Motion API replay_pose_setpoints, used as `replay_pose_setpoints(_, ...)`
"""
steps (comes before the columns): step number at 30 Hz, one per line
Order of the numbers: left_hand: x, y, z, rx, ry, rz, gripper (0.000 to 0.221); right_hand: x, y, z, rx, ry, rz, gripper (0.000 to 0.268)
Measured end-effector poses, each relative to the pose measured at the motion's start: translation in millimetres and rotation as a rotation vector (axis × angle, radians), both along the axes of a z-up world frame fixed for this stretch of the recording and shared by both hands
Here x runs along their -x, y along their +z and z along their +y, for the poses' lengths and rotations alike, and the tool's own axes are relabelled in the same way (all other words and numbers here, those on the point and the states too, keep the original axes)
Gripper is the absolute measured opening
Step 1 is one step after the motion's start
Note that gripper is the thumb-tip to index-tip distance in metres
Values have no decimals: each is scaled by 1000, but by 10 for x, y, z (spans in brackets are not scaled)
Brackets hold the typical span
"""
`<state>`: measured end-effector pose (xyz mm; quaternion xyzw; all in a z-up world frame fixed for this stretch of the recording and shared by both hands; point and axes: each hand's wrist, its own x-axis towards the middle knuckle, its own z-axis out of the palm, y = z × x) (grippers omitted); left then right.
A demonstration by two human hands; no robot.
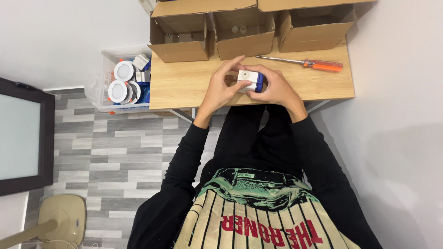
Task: The person unscrews and removes the back panel from a blue electrical socket using a screwdriver, and then begins to attach the socket to a white plastic mounting box by hand.
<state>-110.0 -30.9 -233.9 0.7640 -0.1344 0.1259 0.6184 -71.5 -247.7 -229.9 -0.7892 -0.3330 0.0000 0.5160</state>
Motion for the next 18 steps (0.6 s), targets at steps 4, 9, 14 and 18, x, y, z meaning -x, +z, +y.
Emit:
replay_pose_setpoints(4,-71,-9,27,-38,5,-57,38,-65,-23,7,1,-1,16,81)
replay_pose_setpoints(9,-69,-16,76,-45,-11,-101,38,-57,-3,50,1,-21,-9,80)
replay_pose_setpoints(14,52,254,74,-87,-82,-67,40,-84,-166,12,19,-42,3,77)
replay_pose_setpoints(18,-32,298,146,-187,-111,-180,34,-94,-121,50,0,-39,16,77)
